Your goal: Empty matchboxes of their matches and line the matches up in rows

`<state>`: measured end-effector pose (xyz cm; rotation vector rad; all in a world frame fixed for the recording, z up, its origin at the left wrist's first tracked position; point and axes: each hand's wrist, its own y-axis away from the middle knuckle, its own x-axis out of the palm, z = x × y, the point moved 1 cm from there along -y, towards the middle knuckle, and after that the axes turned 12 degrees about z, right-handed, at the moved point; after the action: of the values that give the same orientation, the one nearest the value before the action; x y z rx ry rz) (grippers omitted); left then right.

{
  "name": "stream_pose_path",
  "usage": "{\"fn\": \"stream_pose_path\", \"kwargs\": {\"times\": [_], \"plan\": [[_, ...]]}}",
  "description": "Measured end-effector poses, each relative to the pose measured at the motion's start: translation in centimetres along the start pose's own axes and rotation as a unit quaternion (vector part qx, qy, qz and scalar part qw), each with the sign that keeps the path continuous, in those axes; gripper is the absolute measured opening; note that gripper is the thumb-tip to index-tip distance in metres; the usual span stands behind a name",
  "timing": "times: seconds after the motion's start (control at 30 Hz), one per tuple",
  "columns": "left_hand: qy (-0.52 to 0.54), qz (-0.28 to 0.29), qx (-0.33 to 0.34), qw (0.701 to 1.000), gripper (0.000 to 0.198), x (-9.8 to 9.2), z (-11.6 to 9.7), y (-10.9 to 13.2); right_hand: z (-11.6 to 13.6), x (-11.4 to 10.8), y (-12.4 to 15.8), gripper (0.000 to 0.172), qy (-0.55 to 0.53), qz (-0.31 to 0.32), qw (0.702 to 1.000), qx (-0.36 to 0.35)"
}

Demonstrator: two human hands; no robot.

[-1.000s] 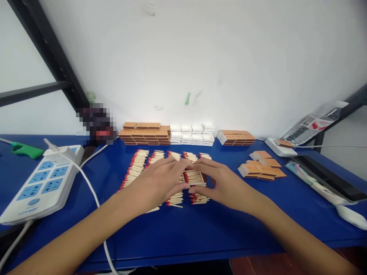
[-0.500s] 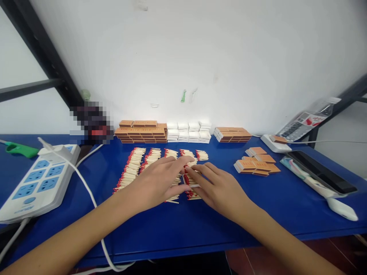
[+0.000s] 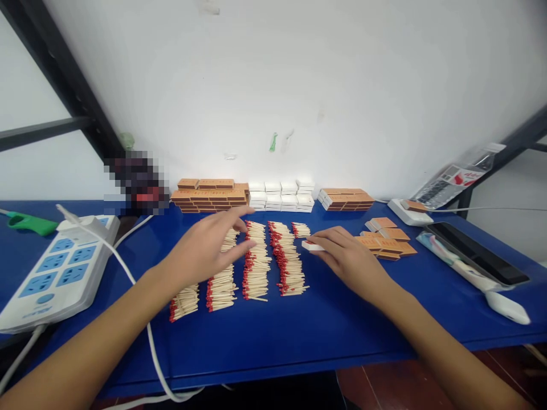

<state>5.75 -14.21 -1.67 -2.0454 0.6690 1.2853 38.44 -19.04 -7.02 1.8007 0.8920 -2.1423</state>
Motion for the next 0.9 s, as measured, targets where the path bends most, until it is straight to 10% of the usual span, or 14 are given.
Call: {"fn": "stream_pose_path", "kwargs": {"times": [0.3, 0.9], "plan": [[-0.083, -0.046, -0.065, 0.993, 0.048, -1.8, 6.1, 0.6, -2.5, -0.1, -1.8, 0.027, -0.056, 0.113, 0.992, -0.032], [-0.092, -0.074, -0.077, 0.99, 0.044, -2.6, 6.4, 0.8, -3.2, 0.3, -2.6, 0.029, -0.082, 0.056, 0.995, 0.028]]}}
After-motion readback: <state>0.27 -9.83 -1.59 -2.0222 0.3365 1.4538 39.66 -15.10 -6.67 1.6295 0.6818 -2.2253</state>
